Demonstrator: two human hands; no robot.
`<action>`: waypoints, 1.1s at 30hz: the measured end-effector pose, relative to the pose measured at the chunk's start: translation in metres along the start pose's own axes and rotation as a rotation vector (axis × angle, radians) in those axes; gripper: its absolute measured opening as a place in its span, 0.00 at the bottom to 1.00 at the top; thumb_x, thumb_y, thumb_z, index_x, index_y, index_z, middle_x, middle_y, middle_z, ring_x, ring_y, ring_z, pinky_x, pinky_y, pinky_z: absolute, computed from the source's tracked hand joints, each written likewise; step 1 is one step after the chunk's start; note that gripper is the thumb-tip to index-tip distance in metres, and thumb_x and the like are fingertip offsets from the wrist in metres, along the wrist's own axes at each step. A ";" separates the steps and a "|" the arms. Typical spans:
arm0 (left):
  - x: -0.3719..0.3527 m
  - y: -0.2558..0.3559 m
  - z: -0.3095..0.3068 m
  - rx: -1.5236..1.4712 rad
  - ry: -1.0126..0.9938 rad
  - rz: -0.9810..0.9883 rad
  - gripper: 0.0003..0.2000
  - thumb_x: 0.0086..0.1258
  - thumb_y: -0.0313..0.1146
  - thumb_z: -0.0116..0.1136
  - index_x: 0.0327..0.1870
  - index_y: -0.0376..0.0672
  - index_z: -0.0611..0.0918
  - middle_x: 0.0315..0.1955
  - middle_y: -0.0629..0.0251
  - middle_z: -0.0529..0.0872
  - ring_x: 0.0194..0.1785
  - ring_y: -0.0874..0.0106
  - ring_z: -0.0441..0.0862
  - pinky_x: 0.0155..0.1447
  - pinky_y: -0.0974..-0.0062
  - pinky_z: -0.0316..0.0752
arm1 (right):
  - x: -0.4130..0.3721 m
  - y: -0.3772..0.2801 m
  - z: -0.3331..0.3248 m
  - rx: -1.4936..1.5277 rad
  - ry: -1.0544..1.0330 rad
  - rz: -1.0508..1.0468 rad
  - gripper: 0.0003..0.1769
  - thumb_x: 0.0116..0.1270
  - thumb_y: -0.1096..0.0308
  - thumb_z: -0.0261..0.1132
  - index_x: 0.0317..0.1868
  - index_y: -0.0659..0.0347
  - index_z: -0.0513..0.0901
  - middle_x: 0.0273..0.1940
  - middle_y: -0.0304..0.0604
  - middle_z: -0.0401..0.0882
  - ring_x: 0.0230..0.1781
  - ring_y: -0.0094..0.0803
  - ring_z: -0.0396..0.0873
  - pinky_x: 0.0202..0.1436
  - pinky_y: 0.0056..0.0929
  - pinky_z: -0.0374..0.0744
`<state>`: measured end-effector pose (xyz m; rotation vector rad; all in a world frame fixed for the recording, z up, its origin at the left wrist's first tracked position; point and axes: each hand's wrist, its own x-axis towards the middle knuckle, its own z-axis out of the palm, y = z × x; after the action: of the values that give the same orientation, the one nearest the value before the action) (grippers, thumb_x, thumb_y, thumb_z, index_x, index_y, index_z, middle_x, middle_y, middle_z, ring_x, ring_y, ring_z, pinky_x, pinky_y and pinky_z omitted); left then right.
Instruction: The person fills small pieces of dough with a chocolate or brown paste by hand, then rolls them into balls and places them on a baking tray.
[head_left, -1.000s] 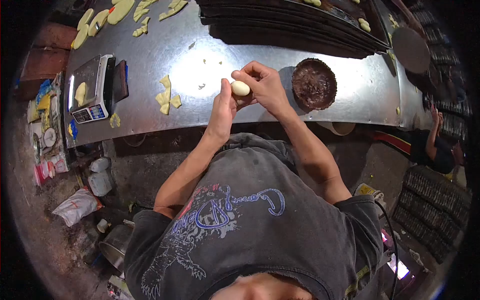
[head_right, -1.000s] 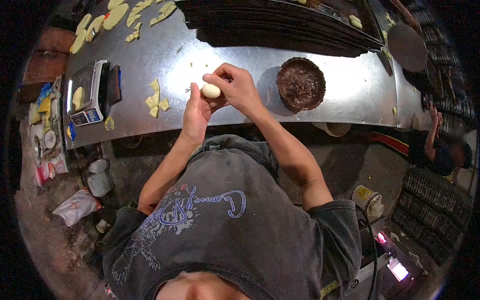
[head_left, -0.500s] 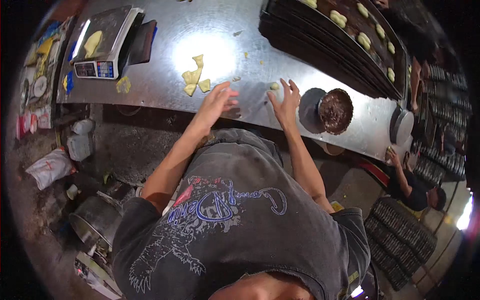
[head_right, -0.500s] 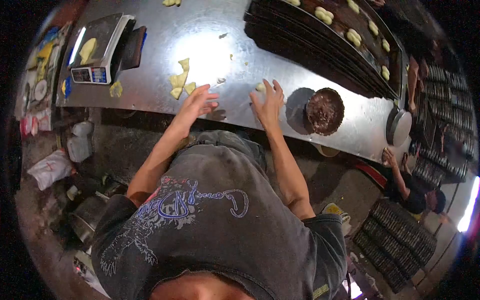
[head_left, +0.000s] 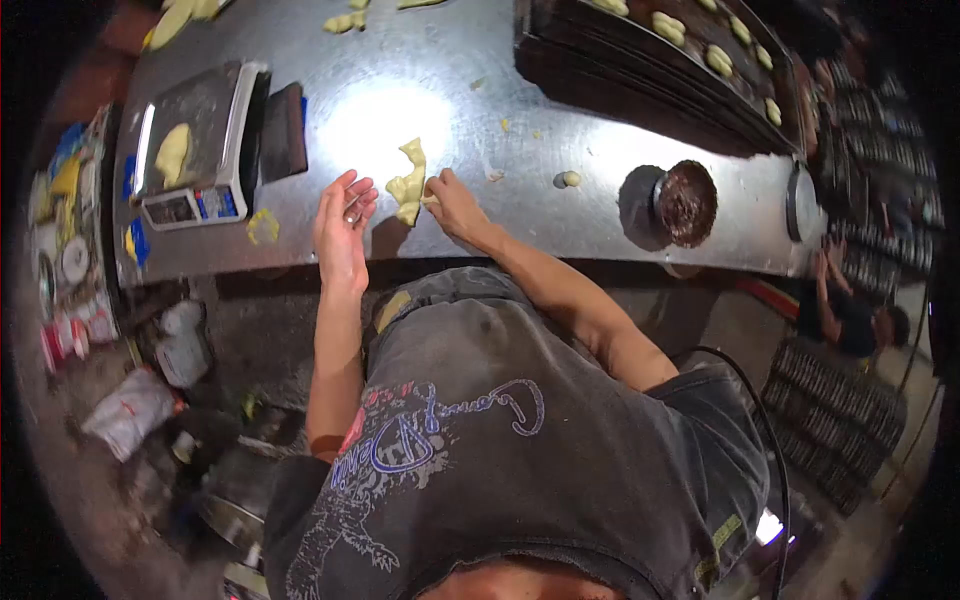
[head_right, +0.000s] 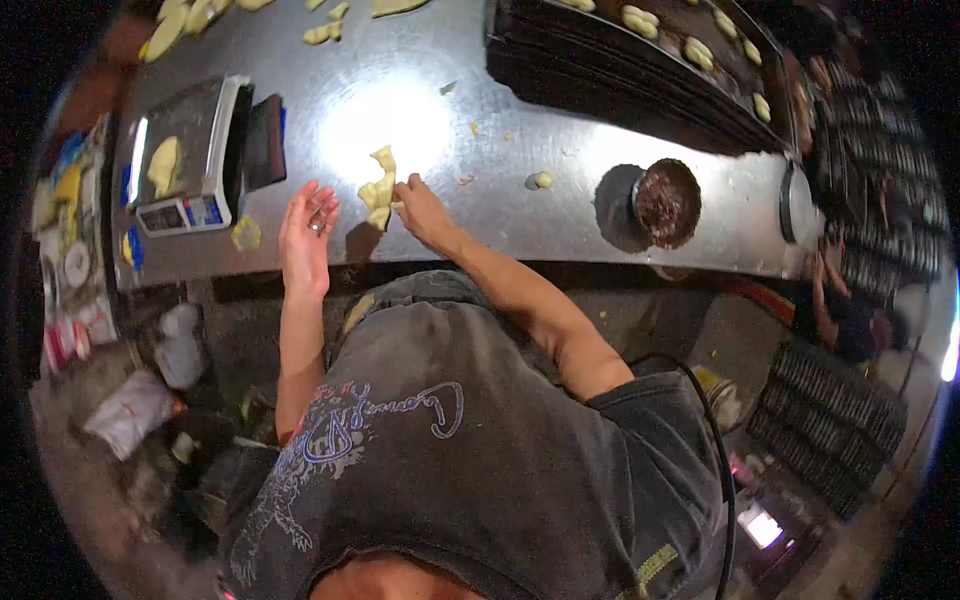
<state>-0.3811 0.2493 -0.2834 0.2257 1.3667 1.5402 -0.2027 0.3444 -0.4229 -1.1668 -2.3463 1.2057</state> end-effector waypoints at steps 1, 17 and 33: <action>0.004 0.000 0.004 0.017 0.000 0.009 0.20 0.84 0.46 0.48 0.66 0.42 0.77 0.57 0.63 0.83 0.60 0.72 0.78 0.68 0.71 0.70 | 0.000 -0.008 -0.007 0.051 -0.002 0.024 0.15 0.64 0.69 0.69 0.49 0.65 0.80 0.48 0.58 0.76 0.52 0.54 0.78 0.55 0.44 0.77; -0.024 -0.008 0.181 0.458 -0.509 0.870 0.30 0.86 0.55 0.30 0.72 0.40 0.69 0.66 0.50 0.77 0.69 0.56 0.74 0.80 0.53 0.55 | -0.069 -0.102 -0.179 1.119 0.276 0.060 0.18 0.67 0.69 0.75 0.55 0.64 0.83 0.48 0.38 0.81 0.48 0.27 0.80 0.56 0.30 0.80; -0.065 -0.138 0.281 0.952 -0.987 0.068 0.31 0.76 0.39 0.62 0.76 0.40 0.67 0.63 0.49 0.82 0.66 0.55 0.80 0.71 0.60 0.70 | -0.211 0.143 -0.329 0.836 0.618 0.514 0.20 0.76 0.60 0.62 0.57 0.68 0.78 0.52 0.49 0.84 0.52 0.34 0.83 0.57 0.32 0.79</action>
<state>-0.0792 0.3544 -0.2714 1.4090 1.1278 0.5091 0.1885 0.4201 -0.3016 -1.5221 -0.9518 1.4658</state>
